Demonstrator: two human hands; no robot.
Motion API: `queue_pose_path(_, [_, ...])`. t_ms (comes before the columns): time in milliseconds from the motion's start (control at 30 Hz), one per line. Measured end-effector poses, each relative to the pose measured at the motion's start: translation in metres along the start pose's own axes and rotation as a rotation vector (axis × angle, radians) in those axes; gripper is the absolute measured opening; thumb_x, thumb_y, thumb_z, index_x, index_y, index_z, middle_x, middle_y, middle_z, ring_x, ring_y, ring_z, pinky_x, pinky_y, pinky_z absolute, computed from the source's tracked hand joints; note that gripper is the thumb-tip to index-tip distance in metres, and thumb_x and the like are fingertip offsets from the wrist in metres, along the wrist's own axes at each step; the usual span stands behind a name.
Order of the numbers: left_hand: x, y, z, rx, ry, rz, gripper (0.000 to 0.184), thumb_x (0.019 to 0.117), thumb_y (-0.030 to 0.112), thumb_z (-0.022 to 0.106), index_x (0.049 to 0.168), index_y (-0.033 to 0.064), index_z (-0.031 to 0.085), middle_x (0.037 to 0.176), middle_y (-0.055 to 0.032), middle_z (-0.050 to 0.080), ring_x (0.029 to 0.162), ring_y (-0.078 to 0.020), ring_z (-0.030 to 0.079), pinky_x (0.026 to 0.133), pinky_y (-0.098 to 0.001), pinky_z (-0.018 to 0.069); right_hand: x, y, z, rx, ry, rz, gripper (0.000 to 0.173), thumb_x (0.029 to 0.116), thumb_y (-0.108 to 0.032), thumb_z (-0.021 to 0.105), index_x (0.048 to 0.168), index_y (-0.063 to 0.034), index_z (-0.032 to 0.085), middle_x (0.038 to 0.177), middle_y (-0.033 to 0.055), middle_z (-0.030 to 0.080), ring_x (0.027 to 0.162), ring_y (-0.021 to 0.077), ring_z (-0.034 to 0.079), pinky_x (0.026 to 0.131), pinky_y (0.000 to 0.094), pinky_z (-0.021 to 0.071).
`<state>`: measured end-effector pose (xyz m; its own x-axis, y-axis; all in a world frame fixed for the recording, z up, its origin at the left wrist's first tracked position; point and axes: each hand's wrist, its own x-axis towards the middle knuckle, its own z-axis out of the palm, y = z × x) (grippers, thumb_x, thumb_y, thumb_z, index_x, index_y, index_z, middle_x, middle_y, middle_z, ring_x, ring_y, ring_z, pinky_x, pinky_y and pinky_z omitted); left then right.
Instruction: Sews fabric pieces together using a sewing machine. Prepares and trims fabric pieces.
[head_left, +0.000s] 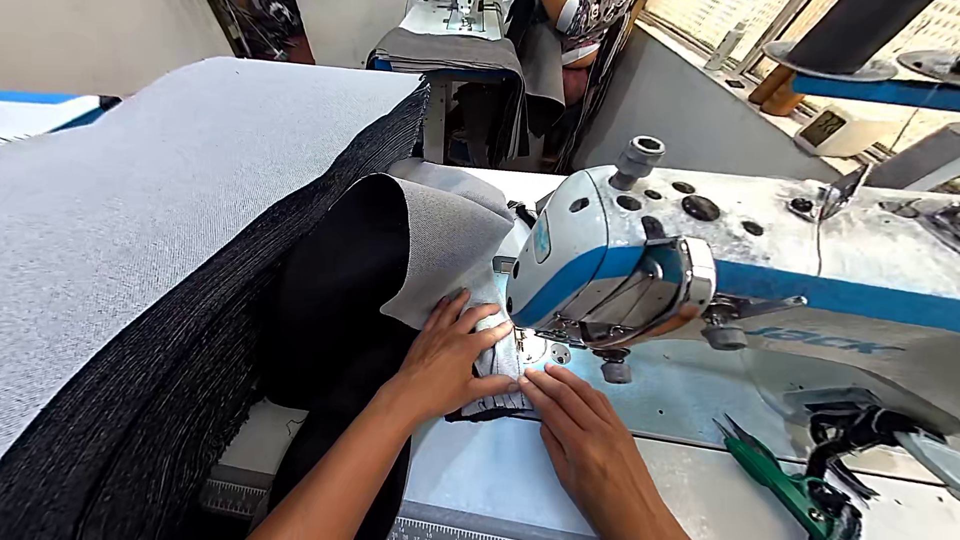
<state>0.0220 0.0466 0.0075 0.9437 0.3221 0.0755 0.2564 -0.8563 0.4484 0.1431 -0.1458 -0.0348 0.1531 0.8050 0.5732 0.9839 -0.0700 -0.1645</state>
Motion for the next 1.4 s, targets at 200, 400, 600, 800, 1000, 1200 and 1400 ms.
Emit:
queue_pose_path(200, [0.0082, 0.0006, -0.0009, -0.006, 0.002, -0.021, 0.059, 0.0894, 0.061, 0.067, 0.133, 0.0223, 0.069, 0.154, -0.0032, 0.051, 0.155, -0.0333, 0.025, 0.125, -0.0549, 0.0161, 0.0018, 0.0013, 0.0042, 0.007, 0.030, 0.050, 0.037, 0.0954, -0.012, 0.047, 0.117, -0.0115, 0.077, 0.122, 0.0039, 0.074, 0.115, 0.0251, 0.067, 0.096, 0.0359, 0.0519])
queue_pose_path(400, [0.0047, 0.0052, 0.0021, 0.016, 0.039, -0.055, 0.059, 0.0889, 0.062, 0.067, 0.132, 0.0220, 0.070, 0.152, -0.0029, 0.053, 0.153, -0.0345, 0.028, 0.124, -0.0568, 0.0189, 0.0008, 0.0016, 0.0044, 0.028, 0.023, 0.074, 0.037, 0.0956, -0.012, 0.047, 0.119, -0.0124, 0.076, 0.123, 0.0048, 0.073, 0.116, 0.0241, 0.066, 0.098, 0.0352, 0.0509])
queue_pose_path(600, [0.0060, 0.0056, 0.0026, 0.020, 0.039, -0.062, 0.058, 0.0899, 0.062, 0.065, 0.131, 0.0215, 0.071, 0.153, -0.0034, 0.053, 0.154, -0.0346, 0.026, 0.124, -0.0559, 0.0174, 0.0004, 0.0015, 0.0050, 0.046, 0.027, 0.107, 0.037, 0.0962, -0.013, 0.047, 0.120, -0.0139, 0.076, 0.122, 0.0103, 0.072, 0.114, 0.0261, 0.066, 0.097, 0.0359, 0.0515])
queue_pose_path(800, [0.0068, 0.0015, 0.0049, 0.019, 0.070, -0.014, 0.057, 0.0890, 0.063, 0.065, 0.126, 0.0197, 0.073, 0.152, -0.0038, 0.054, 0.153, -0.0345, 0.028, 0.124, -0.0573, 0.0188, -0.0003, 0.0019, 0.0056, 0.053, 0.032, 0.106, 0.038, 0.0963, -0.013, 0.047, 0.120, -0.0138, 0.076, 0.122, 0.0097, 0.072, 0.114, 0.0256, 0.066, 0.097, 0.0356, 0.0511])
queue_pose_path(1000, [0.0065, 0.0025, 0.0038, 0.006, 0.069, -0.039, 0.059, 0.0878, 0.063, 0.066, 0.128, 0.0209, 0.073, 0.151, -0.0024, 0.055, 0.153, -0.0345, 0.029, 0.124, -0.0572, 0.0191, -0.0004, 0.0025, 0.0063, 0.050, 0.032, 0.102, 0.037, 0.0964, -0.013, 0.047, 0.121, -0.0144, 0.076, 0.122, 0.0095, 0.072, 0.113, 0.0253, 0.066, 0.096, 0.0353, 0.0508])
queue_pose_path(1200, [0.0061, 0.0023, 0.0043, -0.008, 0.085, -0.031, 0.056, 0.0882, 0.061, 0.068, 0.129, 0.0213, 0.072, 0.150, -0.0040, 0.055, 0.152, -0.0362, 0.030, 0.123, -0.0591, 0.0214, -0.0001, 0.0029, 0.0051, 0.060, 0.021, 0.102, 0.037, 0.0967, -0.013, 0.047, 0.121, -0.0143, 0.076, 0.122, 0.0103, 0.072, 0.115, 0.0257, 0.065, 0.099, 0.0356, 0.0499])
queue_pose_path(1400, [0.0051, 0.0026, 0.0046, -0.002, 0.084, -0.027, 0.055, 0.0880, 0.059, 0.069, 0.128, 0.0213, 0.072, 0.150, -0.0037, 0.055, 0.152, -0.0363, 0.030, 0.123, -0.0581, 0.0212, -0.0011, 0.0029, 0.0056, 0.056, 0.024, 0.098, 0.038, 0.0962, -0.013, 0.047, 0.121, -0.0141, 0.076, 0.122, 0.0104, 0.072, 0.115, 0.0258, 0.065, 0.098, 0.0364, 0.0497])
